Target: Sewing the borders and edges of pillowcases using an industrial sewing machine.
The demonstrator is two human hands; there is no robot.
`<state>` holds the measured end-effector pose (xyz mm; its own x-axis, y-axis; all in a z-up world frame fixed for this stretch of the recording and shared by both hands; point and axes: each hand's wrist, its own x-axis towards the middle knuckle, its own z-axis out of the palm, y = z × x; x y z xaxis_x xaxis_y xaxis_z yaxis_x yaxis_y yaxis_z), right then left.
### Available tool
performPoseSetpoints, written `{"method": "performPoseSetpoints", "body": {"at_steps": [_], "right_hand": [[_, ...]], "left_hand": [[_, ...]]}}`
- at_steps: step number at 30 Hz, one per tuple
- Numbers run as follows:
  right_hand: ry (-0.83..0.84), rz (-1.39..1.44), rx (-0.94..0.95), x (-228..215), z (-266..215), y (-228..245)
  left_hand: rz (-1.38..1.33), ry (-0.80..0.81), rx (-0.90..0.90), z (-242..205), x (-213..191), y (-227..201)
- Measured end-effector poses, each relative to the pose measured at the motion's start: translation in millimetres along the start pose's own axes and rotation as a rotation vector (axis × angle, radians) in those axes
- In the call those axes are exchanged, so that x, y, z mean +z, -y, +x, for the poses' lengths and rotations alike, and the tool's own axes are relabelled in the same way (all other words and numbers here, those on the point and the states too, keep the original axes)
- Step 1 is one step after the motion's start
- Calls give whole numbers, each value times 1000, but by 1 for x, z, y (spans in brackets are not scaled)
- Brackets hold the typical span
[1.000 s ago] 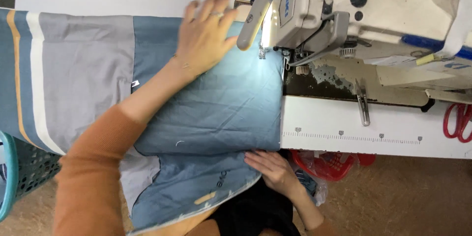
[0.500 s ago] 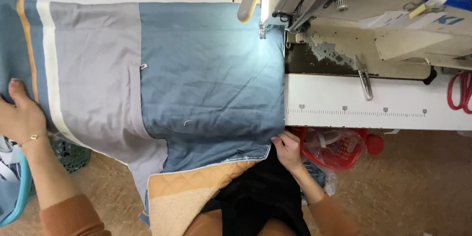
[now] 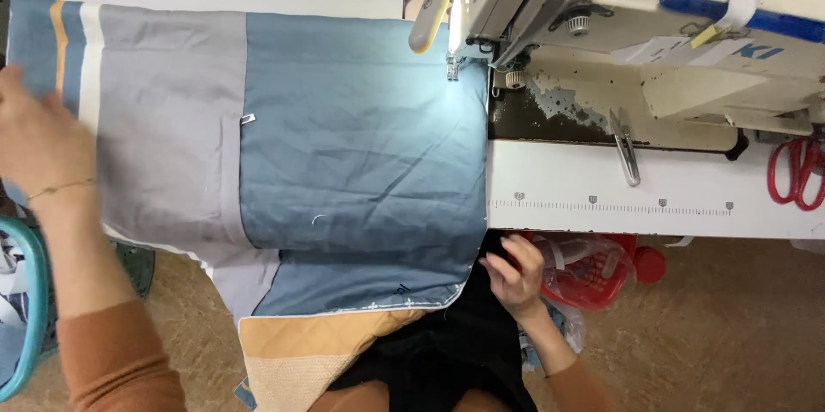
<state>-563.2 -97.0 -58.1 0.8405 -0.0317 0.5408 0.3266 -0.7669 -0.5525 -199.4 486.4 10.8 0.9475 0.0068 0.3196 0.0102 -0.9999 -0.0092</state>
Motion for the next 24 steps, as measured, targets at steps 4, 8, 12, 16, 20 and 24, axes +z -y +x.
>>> {"method": "performPoseSetpoints", "body": {"at_steps": [4,8,12,16,20,24], "right_hand": [[68,-351,-510,14,21,8],[196,98,-580,-10,101,70],[258,262,-428,-44,106,102],[258,303,-287,-35,110,93],[247,267,-300,-33,122,87],[293,291,-296,-33,133,77]], "left_hand": [[-413,-290,566,39,-35,-223],[-792,-30,746,58,19,-397],[-771,-6,829,65,36,-444],[-758,33,853,72,36,-446],[-755,-25,945,82,33,-450],[-926,168,950,94,55,-464]]}}
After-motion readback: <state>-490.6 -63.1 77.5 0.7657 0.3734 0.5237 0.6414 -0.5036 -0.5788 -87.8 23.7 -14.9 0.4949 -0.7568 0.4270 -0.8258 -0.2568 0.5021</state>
